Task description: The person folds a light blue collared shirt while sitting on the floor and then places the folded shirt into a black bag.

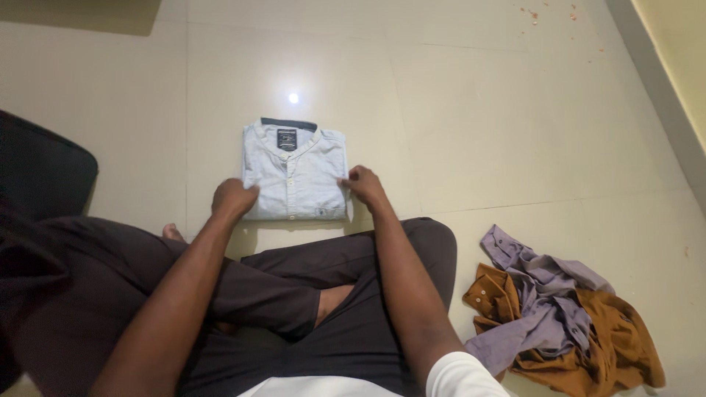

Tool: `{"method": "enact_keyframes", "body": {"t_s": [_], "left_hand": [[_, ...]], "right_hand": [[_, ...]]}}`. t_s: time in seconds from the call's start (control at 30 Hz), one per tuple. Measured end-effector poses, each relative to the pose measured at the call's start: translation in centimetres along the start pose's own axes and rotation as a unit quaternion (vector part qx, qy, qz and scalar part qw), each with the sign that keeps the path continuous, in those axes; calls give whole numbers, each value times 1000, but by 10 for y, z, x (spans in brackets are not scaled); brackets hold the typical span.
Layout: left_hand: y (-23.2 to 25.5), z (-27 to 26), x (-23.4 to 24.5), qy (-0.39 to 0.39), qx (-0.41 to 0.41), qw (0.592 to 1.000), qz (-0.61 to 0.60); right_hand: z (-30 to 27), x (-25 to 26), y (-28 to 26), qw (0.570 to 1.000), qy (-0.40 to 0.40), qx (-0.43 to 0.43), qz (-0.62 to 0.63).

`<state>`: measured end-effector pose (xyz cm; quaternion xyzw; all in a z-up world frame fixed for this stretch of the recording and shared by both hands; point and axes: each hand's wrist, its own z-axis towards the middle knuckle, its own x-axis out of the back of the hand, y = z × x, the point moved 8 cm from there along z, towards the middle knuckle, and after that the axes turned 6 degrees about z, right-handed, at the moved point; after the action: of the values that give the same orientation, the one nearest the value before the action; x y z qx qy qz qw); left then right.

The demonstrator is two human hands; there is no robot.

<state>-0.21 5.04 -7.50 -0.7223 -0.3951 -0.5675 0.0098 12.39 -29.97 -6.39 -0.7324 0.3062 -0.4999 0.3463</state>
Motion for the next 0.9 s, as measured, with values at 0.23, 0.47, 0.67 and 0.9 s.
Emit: {"method": "enact_keyframes", "body": {"t_s": [0.23, 0.47, 0.67, 0.9], "left_hand": [[-1, 11, -7, -54, 19, 998, 32], [28, 14, 49, 156, -58, 985, -34], [21, 68, 25, 158, -34, 982, -101], [24, 69, 28, 169, -27, 948, -269]], "right_hand": [[7, -10, -6, 1000, -13, 3, -25], [20, 22, -34, 988, 122, 66, -65], [23, 2, -64, 988, 125, 77, -52], [30, -2, -55, 985, 88, 43, 141]]}}
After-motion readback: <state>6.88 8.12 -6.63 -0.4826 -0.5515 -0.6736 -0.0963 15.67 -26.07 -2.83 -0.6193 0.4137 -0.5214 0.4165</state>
